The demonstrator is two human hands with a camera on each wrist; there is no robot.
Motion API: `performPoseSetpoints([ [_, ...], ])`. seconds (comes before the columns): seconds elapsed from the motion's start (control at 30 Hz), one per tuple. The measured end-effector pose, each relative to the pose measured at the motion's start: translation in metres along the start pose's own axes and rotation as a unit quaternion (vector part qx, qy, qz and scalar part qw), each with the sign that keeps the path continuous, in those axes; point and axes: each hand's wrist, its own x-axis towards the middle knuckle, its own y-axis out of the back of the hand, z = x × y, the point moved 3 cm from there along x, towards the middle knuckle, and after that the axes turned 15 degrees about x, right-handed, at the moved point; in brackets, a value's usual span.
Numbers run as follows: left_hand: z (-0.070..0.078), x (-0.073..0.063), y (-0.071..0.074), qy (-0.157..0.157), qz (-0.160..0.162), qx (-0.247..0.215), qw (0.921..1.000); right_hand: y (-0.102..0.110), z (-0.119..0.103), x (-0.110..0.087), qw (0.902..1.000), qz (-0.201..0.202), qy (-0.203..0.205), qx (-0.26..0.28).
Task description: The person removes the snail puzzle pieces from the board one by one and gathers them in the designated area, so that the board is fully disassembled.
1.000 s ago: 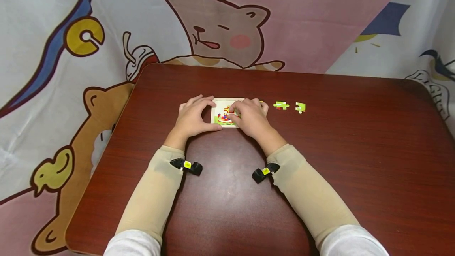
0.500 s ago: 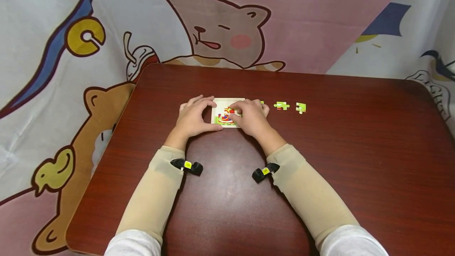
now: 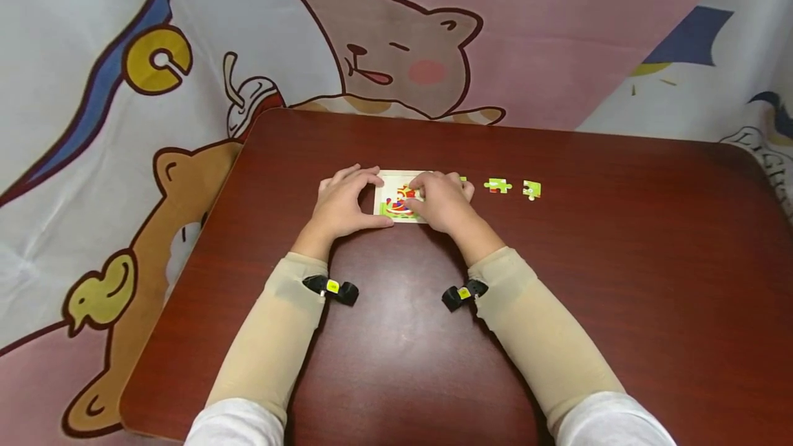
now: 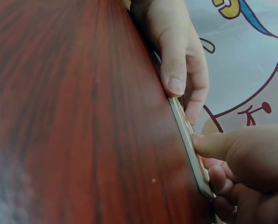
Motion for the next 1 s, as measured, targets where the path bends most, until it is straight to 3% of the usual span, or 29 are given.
performPoseSetpoints([
  [1.0,0.0012,0.0009,0.0023,-0.001,-0.001,0.005,1.0000,-0.0006,0.0022,-0.0026,0.9991,0.013,0.020,0.037],
])
